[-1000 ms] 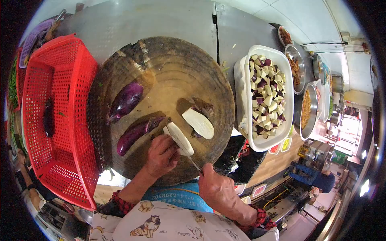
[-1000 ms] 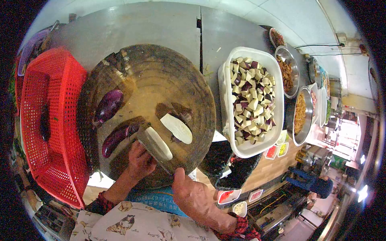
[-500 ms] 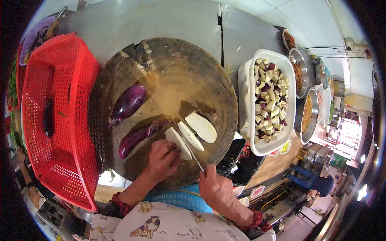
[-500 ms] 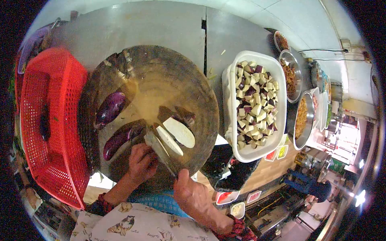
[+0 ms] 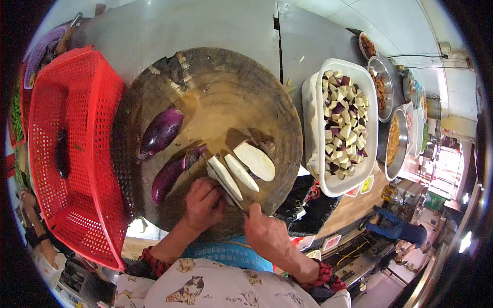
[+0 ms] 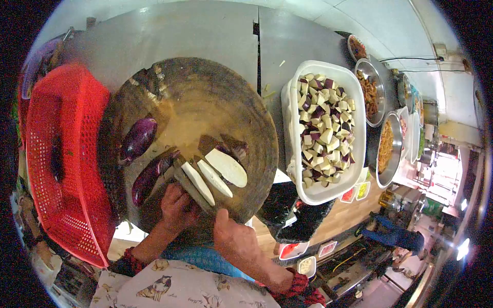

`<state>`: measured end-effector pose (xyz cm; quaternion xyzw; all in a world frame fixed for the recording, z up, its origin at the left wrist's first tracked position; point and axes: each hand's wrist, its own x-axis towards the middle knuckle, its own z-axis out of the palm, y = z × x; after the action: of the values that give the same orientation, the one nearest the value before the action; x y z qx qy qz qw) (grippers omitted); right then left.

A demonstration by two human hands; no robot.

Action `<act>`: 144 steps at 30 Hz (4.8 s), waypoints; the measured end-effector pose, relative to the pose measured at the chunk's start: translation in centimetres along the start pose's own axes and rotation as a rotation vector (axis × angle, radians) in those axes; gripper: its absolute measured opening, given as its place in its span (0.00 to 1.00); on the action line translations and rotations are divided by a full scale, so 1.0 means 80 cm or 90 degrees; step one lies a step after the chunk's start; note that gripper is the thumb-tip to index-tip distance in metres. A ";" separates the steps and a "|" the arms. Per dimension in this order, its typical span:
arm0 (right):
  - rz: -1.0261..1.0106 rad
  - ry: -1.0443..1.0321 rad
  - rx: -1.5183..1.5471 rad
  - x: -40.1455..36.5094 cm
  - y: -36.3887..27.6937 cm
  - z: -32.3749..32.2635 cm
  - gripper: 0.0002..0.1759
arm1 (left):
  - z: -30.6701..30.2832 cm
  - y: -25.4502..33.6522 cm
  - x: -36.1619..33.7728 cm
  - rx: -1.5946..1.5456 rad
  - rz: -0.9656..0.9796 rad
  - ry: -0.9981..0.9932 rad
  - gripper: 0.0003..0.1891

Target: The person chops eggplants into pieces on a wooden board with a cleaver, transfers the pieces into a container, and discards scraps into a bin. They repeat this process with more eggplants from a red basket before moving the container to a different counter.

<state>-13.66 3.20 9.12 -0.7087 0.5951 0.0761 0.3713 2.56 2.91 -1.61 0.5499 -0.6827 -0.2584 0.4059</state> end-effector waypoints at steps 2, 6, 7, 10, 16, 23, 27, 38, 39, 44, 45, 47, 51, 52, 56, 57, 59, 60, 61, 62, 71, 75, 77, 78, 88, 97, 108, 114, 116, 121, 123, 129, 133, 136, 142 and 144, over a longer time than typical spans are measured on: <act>-0.028 0.023 0.023 -0.015 0.005 -0.014 0.11 | -0.001 -0.004 0.000 0.000 0.008 -0.003 0.15; -0.026 0.129 0.042 -0.039 0.017 -0.053 0.10 | -0.004 0.013 0.018 -0.020 0.058 0.021 0.16; -0.009 0.179 0.024 -0.040 0.024 -0.060 0.10 | -0.004 0.021 0.031 -0.007 0.088 0.023 0.17; -0.005 0.155 -0.055 -0.028 0.044 -0.080 0.08 | 0.015 0.040 0.070 0.015 0.104 -0.030 0.18; -0.102 0.079 -0.135 -0.005 0.064 -0.088 0.06 | 0.047 0.024 0.062 0.077 0.110 -0.118 0.18; -0.080 -0.007 -0.161 0.003 0.061 -0.103 0.05 | 0.055 0.019 0.058 0.089 0.060 -0.141 0.15; -0.037 -0.060 -0.175 0.032 0.064 -0.093 0.05 | 0.052 0.019 0.059 0.112 0.094 -0.164 0.14; -0.114 0.026 -0.081 0.008 0.064 -0.112 0.06 | 0.054 0.023 0.055 0.061 0.068 -0.077 0.13; -0.114 0.030 -0.083 0.008 0.068 -0.108 0.06 | 0.055 0.022 0.056 0.063 0.060 -0.075 0.14; -0.056 -0.065 -0.122 0.021 0.071 -0.094 0.07 | 0.052 0.017 0.056 0.044 0.060 -0.096 0.15; -0.052 -0.065 -0.119 0.027 0.068 -0.089 0.07 | 0.052 0.019 0.057 0.041 0.063 -0.090 0.15; -0.045 -0.030 -0.157 0.047 0.066 -0.079 0.11 | 0.058 0.018 0.058 0.059 0.061 -0.074 0.15; -0.085 0.033 -0.075 0.026 0.068 -0.092 0.13 | 0.051 0.019 0.060 0.088 0.079 -0.086 0.15; -0.084 0.033 -0.073 0.014 0.067 -0.098 0.13 | 0.048 0.021 0.060 0.088 0.079 -0.089 0.15; -0.051 0.145 0.037 -0.031 0.083 -0.108 0.11 | 0.028 0.026 0.080 0.040 0.103 -0.095 0.15; -0.006 0.165 0.099 -0.038 0.087 -0.106 0.12 | 0.023 0.026 0.085 0.048 0.138 -0.077 0.15; 0.022 0.179 0.144 -0.048 0.091 -0.098 0.11 | 0.013 0.033 0.108 0.057 0.152 -0.133 0.21; 0.062 0.190 0.188 -0.053 0.096 -0.090 0.10 | 0.012 0.041 0.125 0.082 0.158 -0.203 0.25; 0.103 0.201 0.232 -0.057 0.100 -0.084 0.10 | 0.013 0.045 0.137 0.106 0.163 -0.273 0.30; 0.102 0.202 0.233 -0.057 0.101 -0.083 0.10 | 0.016 0.034 0.136 0.094 0.165 -0.340 0.35; 0.010 -0.024 0.483 -0.020 0.123 -0.061 0.13 | -0.003 0.009 0.090 -0.390 -0.180 -0.003 0.16; 0.048 -0.140 0.606 -0.009 0.118 -0.069 0.11 | -0.013 0.065 0.094 -1.209 -0.534 -0.107 0.17; 0.051 -0.171 0.724 -0.008 0.117 -0.063 0.08 | -0.008 0.071 0.087 -1.248 -0.700 -0.063 0.21; 0.050 -0.172 0.722 -0.012 0.117 -0.065 0.08 | -0.005 0.074 0.089 -1.175 -0.630 -0.100 0.21; 0.175 0.258 0.780 -0.076 0.150 -0.050 0.04 | 0.015 0.045 0.141 0.208 0.251 -0.320 0.21; 0.221 0.186 0.592 -0.086 0.151 -0.024 0.08 | -0.031 0.042 0.116 0.244 0.179 -0.556 0.53; 0.041 0.138 0.099 -0.037 0.057 -0.025 0.09 | 0.030 0.066 0.023 0.424 -0.106 -0.150 0.49; 0.003 0.090 -0.007 -0.019 0.047 -0.037 0.08 | -0.037 0.063 0.021 0.308 -0.168 -0.279 0.56; 0.002 0.088 -0.008 -0.018 0.044 -0.033 0.10 | -0.052 0.051 -0.002 0.282 -0.150 -0.277 0.57; 0.075 0.017 -0.019 -0.018 0.021 -0.017 0.09 | -0.038 0.021 -0.031 0.257 -0.080 -0.198 0.59; 0.079 0.020 -0.010 -0.021 0.015 -0.012 0.09 | -0.031 0.020 -0.030 0.235 -0.052 -0.152 0.58; 0.071 0.054 0.039 -0.019 0.018 -0.020 0.10 | -0.029 0.015 -0.037 0.076 -0.055 0.006 0.45; 0.077 0.053 0.062 -0.022 0.018 -0.019 0.10 | -0.048 0.005 -0.039 0.113 0.000 -0.116 0.38; 0.063 0.043 0.065 -0.027 0.012 -0.008 0.10 | -0.042 0.013 -0.030 0.164 -0.007 -0.116 0.37; 0.065 0.058 0.039 -0.027 0.008 -0.016 0.09 | -0.040 0.022 -0.012 0.194 -0.054 -0.149 0.40; 0.056 0.077 0.040 -0.036 0.002 -0.018 0.09 | -0.040 0.021 -0.013 0.196 -0.057 -0.165 0.41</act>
<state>-15.08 4.59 11.68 -0.6729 0.6494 0.0305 0.3529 4.43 4.62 1.21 0.5975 -0.7353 -0.2377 0.2139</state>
